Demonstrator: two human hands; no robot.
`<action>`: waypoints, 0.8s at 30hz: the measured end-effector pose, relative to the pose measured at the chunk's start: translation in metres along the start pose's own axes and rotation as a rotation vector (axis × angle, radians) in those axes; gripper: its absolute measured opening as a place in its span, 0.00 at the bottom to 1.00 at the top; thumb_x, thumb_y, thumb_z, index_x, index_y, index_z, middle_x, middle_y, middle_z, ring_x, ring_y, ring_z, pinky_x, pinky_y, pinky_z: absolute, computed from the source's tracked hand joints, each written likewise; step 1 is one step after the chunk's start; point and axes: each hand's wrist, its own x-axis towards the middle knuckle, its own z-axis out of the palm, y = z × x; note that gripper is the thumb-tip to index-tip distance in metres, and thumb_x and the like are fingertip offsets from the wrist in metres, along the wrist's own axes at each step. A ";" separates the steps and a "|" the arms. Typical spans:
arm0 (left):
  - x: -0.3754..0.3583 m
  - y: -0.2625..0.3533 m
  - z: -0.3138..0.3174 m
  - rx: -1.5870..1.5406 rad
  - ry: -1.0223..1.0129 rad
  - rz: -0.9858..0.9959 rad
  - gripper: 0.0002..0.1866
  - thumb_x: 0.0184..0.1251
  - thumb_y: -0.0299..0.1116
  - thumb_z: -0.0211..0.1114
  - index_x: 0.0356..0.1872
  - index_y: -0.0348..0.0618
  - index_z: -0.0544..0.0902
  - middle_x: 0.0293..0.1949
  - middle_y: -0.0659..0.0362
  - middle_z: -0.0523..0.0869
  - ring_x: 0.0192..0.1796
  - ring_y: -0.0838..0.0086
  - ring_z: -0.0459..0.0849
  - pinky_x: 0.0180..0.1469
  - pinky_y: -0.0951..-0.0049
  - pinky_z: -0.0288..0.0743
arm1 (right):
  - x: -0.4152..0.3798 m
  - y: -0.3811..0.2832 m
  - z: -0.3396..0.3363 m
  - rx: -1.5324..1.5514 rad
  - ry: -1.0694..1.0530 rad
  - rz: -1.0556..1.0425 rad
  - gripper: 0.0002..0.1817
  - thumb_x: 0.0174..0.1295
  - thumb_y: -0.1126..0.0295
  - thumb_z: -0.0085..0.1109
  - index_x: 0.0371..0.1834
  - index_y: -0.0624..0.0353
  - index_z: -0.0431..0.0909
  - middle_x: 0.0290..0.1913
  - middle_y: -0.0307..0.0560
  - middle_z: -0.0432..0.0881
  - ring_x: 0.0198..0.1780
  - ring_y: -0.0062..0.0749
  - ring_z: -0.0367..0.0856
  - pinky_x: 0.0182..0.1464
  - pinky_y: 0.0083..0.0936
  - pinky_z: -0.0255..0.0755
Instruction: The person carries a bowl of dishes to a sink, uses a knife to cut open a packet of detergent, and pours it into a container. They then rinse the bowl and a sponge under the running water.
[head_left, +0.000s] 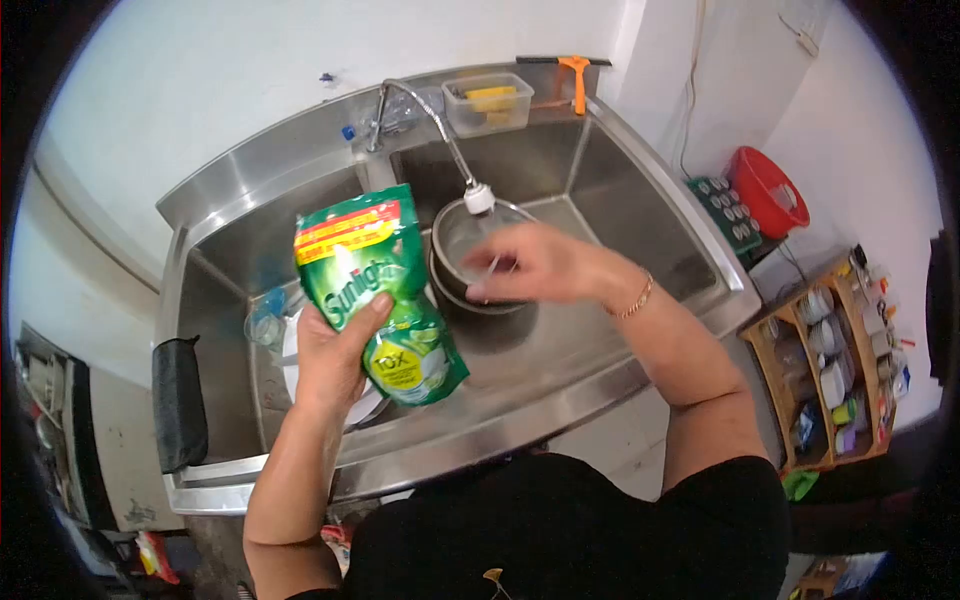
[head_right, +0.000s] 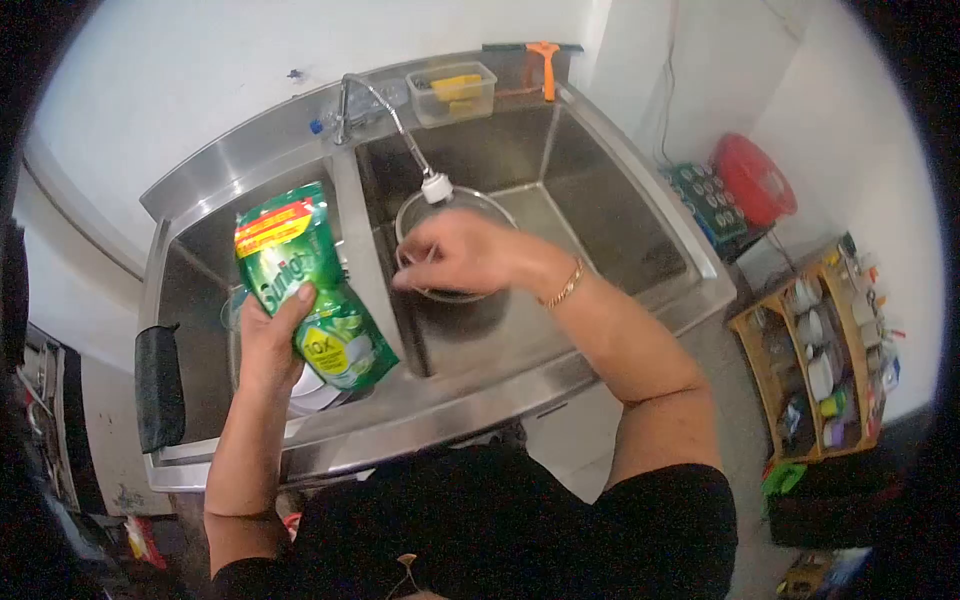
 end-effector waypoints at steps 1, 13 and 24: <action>0.004 -0.003 0.007 -0.002 0.044 0.036 0.15 0.56 0.23 0.65 0.45 0.36 0.76 0.39 0.55 0.83 0.38 0.74 0.83 0.42 0.73 0.77 | 0.002 0.022 -0.019 -0.142 0.105 0.038 0.22 0.56 0.58 0.61 0.48 0.64 0.76 0.39 0.46 0.79 0.38 0.25 0.77 0.40 0.24 0.73; 0.043 -0.034 0.045 0.067 0.416 0.209 0.14 0.59 0.29 0.63 0.45 0.37 0.73 0.36 0.56 0.82 0.33 0.72 0.83 0.36 0.72 0.80 | 0.101 0.232 -0.165 -0.361 0.584 0.236 0.45 0.43 0.63 0.69 0.66 0.57 0.56 0.54 0.64 0.72 0.49 0.51 0.75 0.54 0.37 0.71; 0.063 -0.052 0.049 -0.022 0.438 0.164 0.13 0.56 0.26 0.66 0.42 0.37 0.76 0.36 0.57 0.83 0.34 0.74 0.83 0.37 0.73 0.79 | 0.156 0.298 -0.146 -0.602 0.469 0.294 0.24 0.40 0.58 0.72 0.37 0.61 0.77 0.34 0.58 0.79 0.40 0.52 0.78 0.45 0.37 0.72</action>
